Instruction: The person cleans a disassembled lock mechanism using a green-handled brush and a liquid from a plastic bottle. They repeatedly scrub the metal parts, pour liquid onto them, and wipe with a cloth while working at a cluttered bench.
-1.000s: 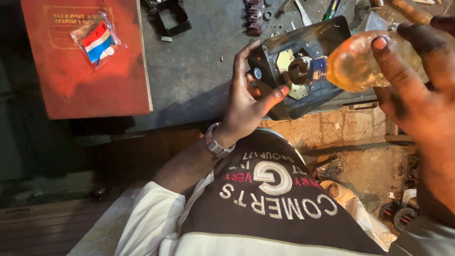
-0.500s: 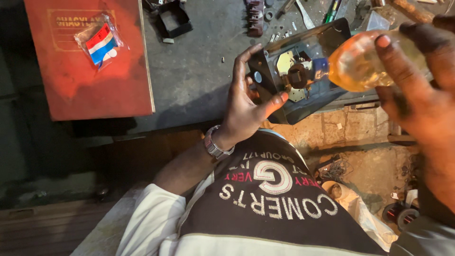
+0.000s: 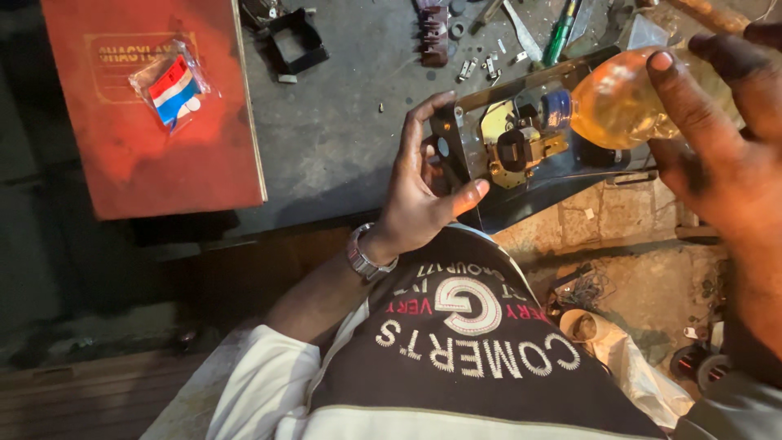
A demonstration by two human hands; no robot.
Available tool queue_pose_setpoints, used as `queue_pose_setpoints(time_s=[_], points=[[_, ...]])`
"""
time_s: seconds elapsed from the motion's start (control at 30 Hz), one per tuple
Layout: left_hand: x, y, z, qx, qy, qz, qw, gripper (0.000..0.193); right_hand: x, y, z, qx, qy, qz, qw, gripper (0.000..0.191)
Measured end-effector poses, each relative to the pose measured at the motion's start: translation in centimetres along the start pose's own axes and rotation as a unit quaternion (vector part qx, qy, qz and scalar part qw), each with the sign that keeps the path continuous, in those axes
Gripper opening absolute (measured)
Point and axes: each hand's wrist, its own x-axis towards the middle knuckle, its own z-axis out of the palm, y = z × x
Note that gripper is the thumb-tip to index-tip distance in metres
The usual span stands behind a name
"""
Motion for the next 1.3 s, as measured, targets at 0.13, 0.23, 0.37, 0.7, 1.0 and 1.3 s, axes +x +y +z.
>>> queue_pose_setpoints(time_s=[0.13, 0.23, 0.37, 0.7, 1.0, 1.3], points=[[0.2, -0.2, 0.1, 0.003, 0.017, -0.009, 1.0, 0.088, -0.3, -0.4, -0.6, -0.006, -0.01, 0.007, 1.0, 0.09], [0.5, -0.5, 0.1, -0.016, 0.042, -0.018, 0.999, 0.088, -1.0, -0.6, -0.5, 0.031, -0.024, 0.04, 0.998, 0.086], [0.6, -1.0, -0.3, -0.051, 0.063, -0.015, 0.997, 0.086, -1.8, -0.6, 0.1, 0.083, -0.011, 0.037, 0.996, 0.086], [0.7, -1.0, -0.6, -0.082, 0.074, -0.023, 0.994, 0.084, -1.7, -0.9, -0.5, 0.062, -0.025, 0.039, 0.997, 0.095], [0.6, -0.6, -1.0, -0.076, 0.09, -0.021, 0.993, 0.083, -0.2, -1.6, -1.2, 0.026, -0.002, 0.0, 1.0, 0.09], [-0.7, 0.5, -2.5, -0.005, 0.121, 0.008, 0.993, 0.085, -0.3, 0.1, 6.2, 0.424, 0.137, 0.144, 0.884, 0.084]])
